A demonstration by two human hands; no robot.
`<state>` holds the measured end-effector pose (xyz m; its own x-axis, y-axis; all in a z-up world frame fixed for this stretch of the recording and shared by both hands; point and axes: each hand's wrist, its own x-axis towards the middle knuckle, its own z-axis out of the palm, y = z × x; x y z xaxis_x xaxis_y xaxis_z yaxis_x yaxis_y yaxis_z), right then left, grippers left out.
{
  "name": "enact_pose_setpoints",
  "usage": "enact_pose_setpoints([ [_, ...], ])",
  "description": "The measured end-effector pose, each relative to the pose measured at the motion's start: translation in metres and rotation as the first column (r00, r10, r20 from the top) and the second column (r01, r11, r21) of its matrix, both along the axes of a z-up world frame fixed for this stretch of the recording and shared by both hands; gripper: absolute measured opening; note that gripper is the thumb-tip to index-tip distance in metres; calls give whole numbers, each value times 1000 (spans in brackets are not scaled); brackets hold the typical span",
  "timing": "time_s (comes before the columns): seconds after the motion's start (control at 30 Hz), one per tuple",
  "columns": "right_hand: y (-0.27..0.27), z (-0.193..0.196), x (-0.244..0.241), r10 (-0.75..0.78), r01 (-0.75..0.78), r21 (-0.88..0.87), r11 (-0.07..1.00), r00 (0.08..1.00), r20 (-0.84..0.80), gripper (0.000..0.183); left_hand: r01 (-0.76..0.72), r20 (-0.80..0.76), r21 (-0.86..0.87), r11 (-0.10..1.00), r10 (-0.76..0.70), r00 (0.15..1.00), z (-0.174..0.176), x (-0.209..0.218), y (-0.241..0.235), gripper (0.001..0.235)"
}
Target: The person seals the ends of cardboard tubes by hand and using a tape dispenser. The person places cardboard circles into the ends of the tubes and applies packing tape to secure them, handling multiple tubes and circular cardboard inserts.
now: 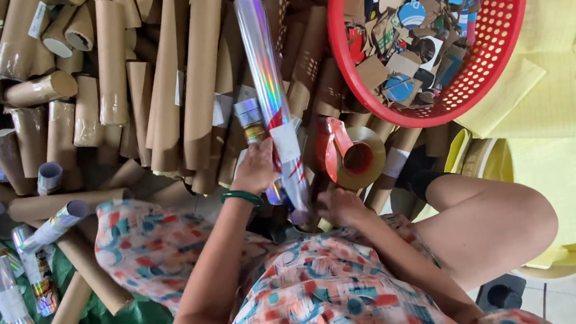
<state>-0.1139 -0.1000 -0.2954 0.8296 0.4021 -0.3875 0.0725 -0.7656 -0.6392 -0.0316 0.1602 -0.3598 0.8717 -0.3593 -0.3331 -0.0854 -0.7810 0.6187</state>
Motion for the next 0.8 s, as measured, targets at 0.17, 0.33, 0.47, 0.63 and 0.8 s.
enact_pose_setpoints([
  [0.17,30,84,78,-79,91,-36,995,967,242,37,-133,169,209,969,98,981,130,52,-5,89],
  [0.33,69,125,205,-224,103,232,967,775,591,58,-190,541,99,977,107,834,178,135,-8,99],
  [0.47,91,105,312,-248,175,177,969,627,738,75,-269,664,55,962,166,729,164,211,-6,99],
  [0.63,103,63,377,-268,282,110,953,619,738,83,-244,697,-8,970,181,694,127,275,4,92],
  [0.8,120,17,428,-310,371,45,928,695,648,98,-273,753,18,962,166,636,75,323,11,83],
])
